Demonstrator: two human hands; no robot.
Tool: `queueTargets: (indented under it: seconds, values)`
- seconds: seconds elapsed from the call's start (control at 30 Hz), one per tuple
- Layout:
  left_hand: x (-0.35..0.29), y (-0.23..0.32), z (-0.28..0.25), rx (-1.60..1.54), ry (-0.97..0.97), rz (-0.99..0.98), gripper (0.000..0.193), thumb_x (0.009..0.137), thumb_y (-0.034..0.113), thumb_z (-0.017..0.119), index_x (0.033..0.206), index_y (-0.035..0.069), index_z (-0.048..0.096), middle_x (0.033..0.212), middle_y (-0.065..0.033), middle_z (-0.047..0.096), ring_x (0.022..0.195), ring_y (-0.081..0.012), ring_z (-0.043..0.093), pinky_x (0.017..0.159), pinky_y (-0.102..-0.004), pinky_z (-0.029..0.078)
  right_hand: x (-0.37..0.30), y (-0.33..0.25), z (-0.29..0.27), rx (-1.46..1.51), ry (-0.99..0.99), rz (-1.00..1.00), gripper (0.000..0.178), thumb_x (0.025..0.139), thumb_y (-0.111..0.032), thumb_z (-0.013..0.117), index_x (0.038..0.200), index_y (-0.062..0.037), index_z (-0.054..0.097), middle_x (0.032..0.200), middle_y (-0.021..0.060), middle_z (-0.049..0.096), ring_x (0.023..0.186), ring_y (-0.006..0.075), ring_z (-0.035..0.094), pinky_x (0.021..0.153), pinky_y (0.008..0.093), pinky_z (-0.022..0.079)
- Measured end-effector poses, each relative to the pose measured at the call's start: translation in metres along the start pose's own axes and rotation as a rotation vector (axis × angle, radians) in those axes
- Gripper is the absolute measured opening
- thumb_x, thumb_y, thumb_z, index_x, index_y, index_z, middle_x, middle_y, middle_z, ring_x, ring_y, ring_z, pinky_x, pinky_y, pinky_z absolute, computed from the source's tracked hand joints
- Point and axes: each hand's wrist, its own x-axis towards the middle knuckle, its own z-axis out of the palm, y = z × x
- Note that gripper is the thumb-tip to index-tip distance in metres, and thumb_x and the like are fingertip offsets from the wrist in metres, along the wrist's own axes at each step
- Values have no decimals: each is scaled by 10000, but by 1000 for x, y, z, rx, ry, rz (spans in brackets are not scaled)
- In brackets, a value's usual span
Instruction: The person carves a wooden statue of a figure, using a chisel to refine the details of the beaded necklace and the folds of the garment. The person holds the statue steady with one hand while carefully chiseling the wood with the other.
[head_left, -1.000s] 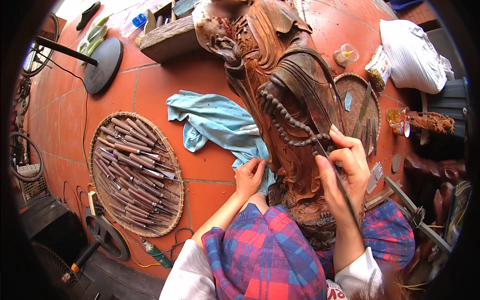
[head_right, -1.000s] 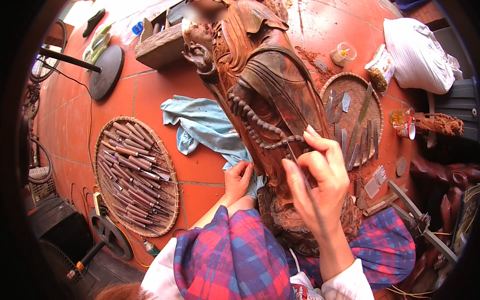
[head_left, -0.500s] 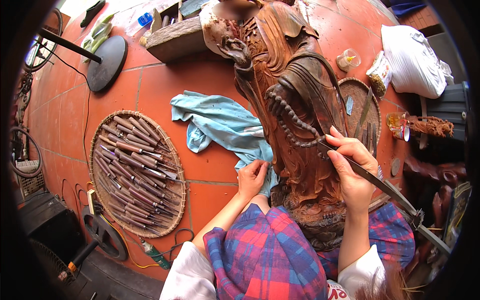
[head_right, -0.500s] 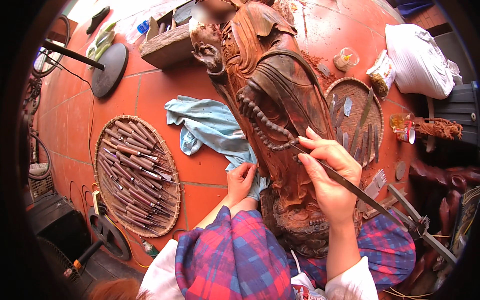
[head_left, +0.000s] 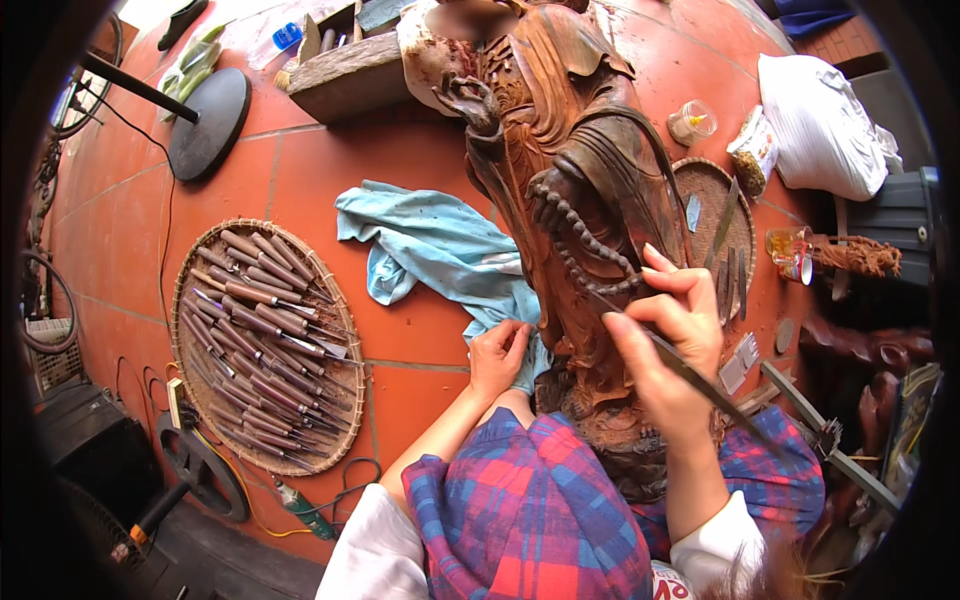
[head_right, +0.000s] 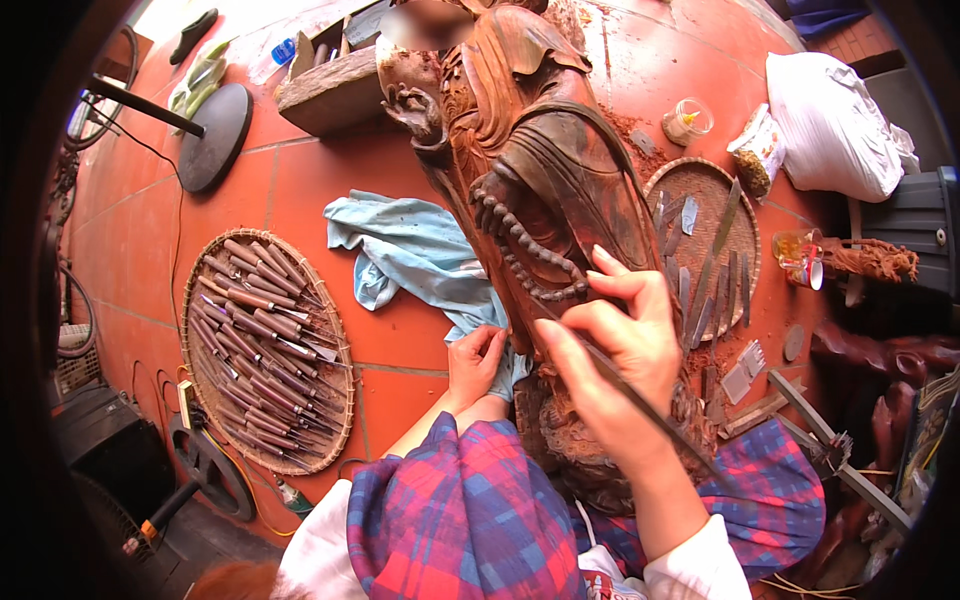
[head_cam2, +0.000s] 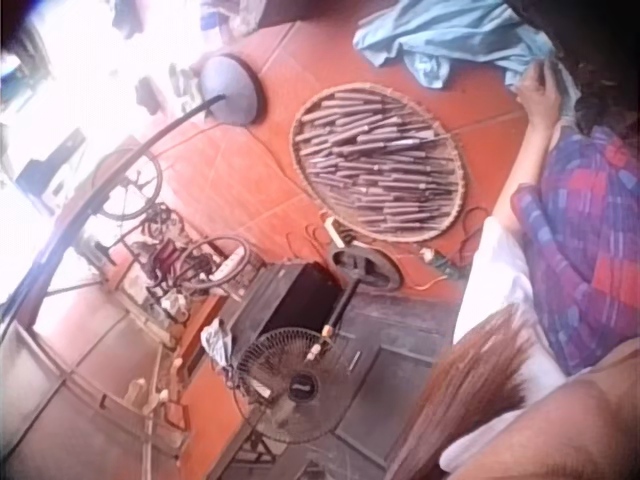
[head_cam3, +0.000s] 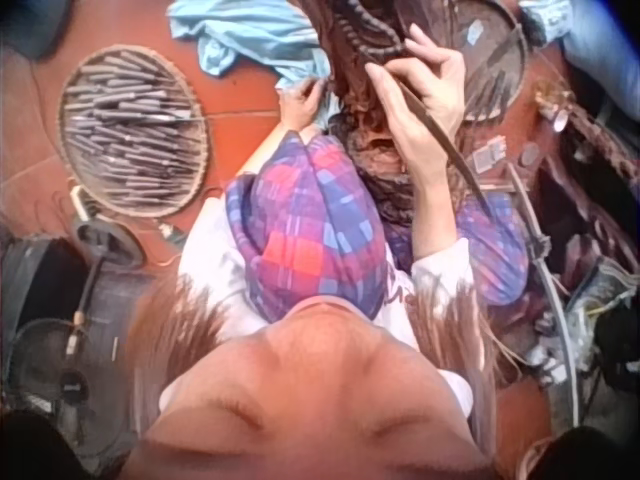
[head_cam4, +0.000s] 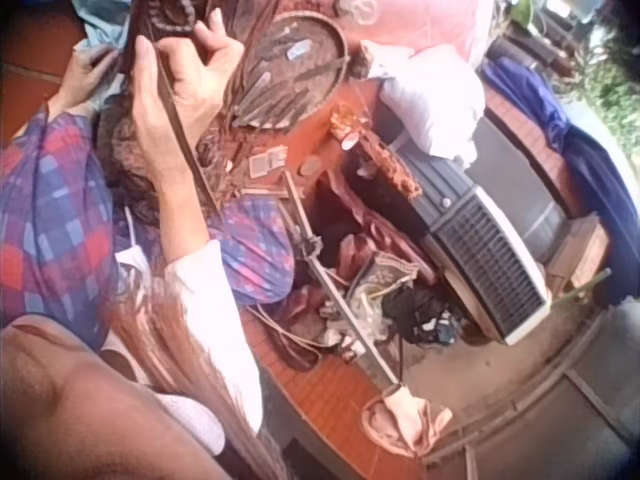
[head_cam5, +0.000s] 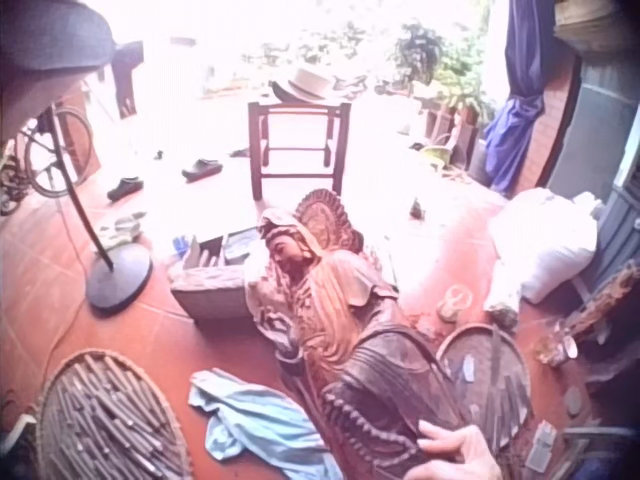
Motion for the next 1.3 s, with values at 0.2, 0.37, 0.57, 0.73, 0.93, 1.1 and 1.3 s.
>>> queueTargets:
  seconds: [0.2, 0.37, 0.57, 0.73, 0.93, 1.1, 1.3]
  values:
    - [0, -1, -4, 3, -12, 0, 99, 899, 95, 657, 841, 18, 682, 526, -24, 493, 486, -63, 407, 457, -267, 336, -1, 17, -12, 265, 55, 149, 91, 810, 17, 704, 758, 12, 630, 1016, 130, 641, 1197, 322, 575, 1008, 419, 431]
    - [1, 2, -2, -1, -8, 2, 110, 892, 102, 659, 832, 13, 682, 576, -70, 564, 486, -101, 478, 472, -275, 379, -8, 5, 11, 45, 108, 14, 90, 782, -6, 733, 769, -27, 646, 1100, 127, 621, 1274, 376, 493, 1079, 477, 351]
    - [1, -1, -4, 25, -26, -13, 109, 890, 103, 659, 834, 13, 685, 585, -89, 599, 478, -109, 509, 470, -280, 393, -10, 25, -9, 472, 161, 230, 91, 863, 23, 653, 785, -5, 615, 1127, 153, 657, 1240, 324, 545, 1078, 444, 370]
    - [0, -2, -3, -7, -4, -15, 110, 889, 108, 662, 840, 13, 686, 585, -97, 595, 479, -115, 513, 469, -284, 392, -7, 6, 10, -8, 63, -24, 96, 807, 19, 712, 764, -1, 628, 1156, 153, 636, 1268, 339, 516, 1079, 447, 364]
    - [0, -1, -5, 41, -35, -6, 109, 891, 109, 657, 846, 17, 691, 593, -99, 603, 487, -124, 534, 477, -280, 406, -7, 21, -9, 416, 136, 198, 75, 830, 16, 682, 779, 0, 629, 1089, 160, 655, 1177, 321, 581, 1047, 428, 392]
    - [1, -1, -1, -10, 8, 29, 90, 895, 85, 654, 842, 17, 681, 557, -50, 535, 487, -83, 440, 466, -270, 359, -8, 16, 9, 54, 73, -23, 105, 779, -4, 744, 773, -9, 640, 1124, 131, 641, 1238, 329, 534, 1063, 446, 374]
    - [0, -1, -4, 15, -15, 4, 104, 897, 96, 655, 840, 12, 681, 571, -54, 552, 489, -84, 464, 469, -269, 370, -8, 20, -8, 404, 165, 196, 85, 824, 22, 686, 768, -10, 631, 1138, 152, 628, 1252, 336, 525, 1073, 447, 360]
